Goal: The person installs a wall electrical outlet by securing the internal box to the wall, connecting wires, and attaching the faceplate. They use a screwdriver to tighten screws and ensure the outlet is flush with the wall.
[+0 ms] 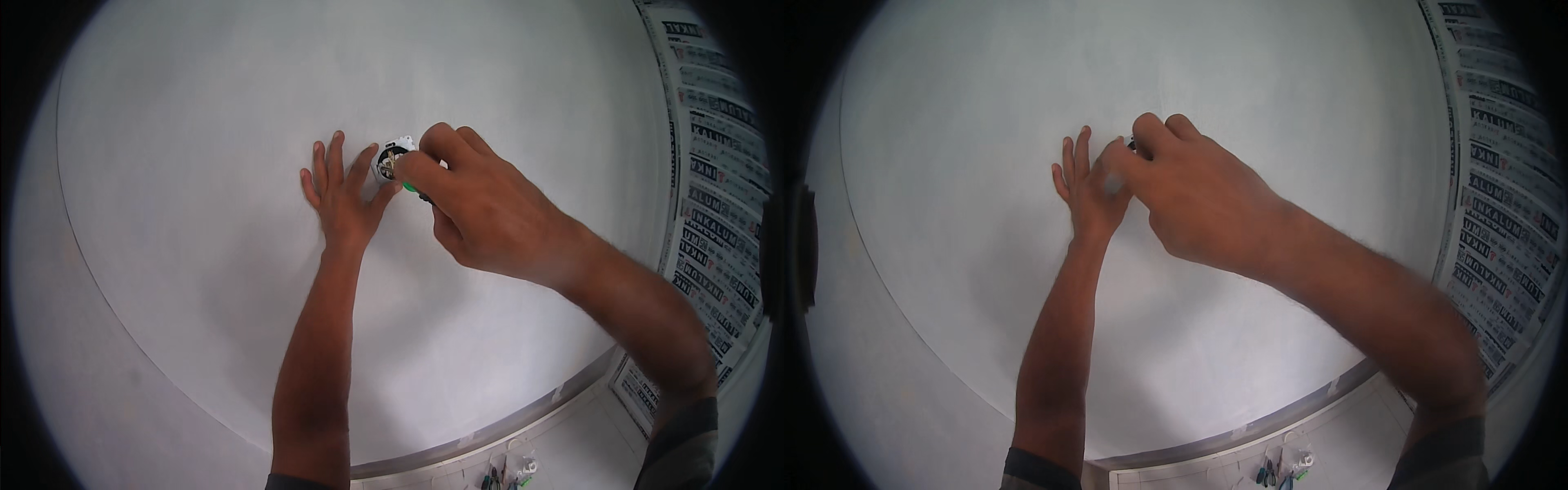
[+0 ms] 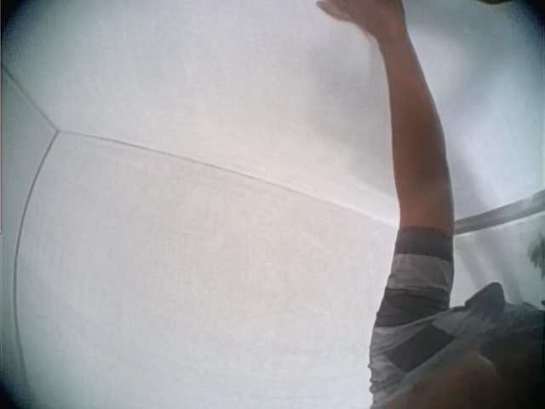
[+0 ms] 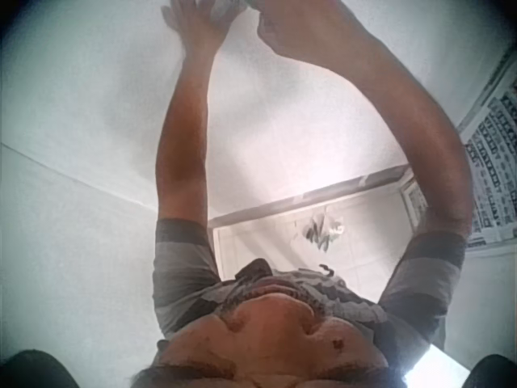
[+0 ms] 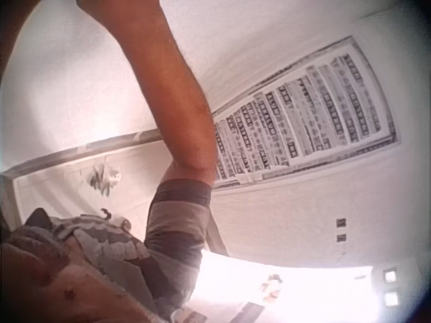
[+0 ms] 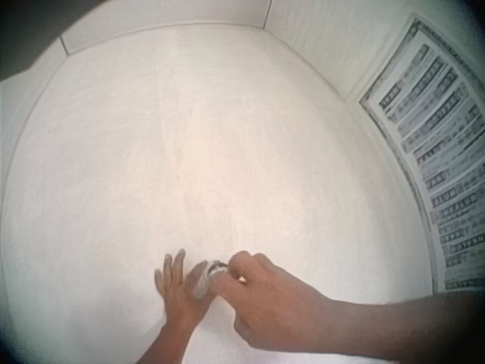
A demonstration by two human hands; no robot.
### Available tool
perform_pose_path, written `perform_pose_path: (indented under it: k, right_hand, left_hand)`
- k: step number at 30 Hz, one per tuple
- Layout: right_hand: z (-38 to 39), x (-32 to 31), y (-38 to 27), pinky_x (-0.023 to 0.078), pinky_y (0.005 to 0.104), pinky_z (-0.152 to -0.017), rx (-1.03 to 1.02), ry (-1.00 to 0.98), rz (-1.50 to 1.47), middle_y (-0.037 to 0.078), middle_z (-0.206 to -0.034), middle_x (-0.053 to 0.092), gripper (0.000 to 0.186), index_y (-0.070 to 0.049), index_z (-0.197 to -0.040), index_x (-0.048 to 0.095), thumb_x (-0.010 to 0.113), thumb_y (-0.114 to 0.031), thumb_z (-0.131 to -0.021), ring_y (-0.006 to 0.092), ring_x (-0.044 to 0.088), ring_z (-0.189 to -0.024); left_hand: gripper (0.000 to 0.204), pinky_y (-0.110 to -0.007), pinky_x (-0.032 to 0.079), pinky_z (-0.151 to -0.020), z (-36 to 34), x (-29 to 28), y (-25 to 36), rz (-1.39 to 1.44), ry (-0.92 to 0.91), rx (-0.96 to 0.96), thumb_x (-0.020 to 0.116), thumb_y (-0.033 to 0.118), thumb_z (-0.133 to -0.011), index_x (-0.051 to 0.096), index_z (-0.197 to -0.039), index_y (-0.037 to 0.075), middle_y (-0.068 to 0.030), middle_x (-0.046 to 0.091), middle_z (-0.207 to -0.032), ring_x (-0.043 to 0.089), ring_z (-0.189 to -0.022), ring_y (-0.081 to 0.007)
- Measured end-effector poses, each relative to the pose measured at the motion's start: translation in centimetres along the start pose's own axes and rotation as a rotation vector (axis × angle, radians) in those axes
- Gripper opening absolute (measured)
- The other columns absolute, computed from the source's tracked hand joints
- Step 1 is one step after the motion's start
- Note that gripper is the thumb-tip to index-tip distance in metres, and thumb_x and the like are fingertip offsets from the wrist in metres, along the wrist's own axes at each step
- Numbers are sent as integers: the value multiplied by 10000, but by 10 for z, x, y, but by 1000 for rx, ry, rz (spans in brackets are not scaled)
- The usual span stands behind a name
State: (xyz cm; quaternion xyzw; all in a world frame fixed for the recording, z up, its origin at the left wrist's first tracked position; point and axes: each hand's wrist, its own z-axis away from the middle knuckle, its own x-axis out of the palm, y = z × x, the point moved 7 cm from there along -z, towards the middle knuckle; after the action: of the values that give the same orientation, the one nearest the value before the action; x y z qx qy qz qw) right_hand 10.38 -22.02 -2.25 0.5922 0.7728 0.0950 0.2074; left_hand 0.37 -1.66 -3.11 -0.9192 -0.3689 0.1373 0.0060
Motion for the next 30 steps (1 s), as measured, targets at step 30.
perform_pose_path:
  k: [30]
  right_hand:
    - [-31,1,-4,611,358,-652,28,-266,111,160,-998,669,249,-10,-1143,643,735,-104,-932,260,723,-842]
  left_hand:
    - [618,-611,35,-1269,-2,9,-9,-95,32,6,850,509,-840,676,-1389,285,-97,343,-1689,161,-1610,-362]
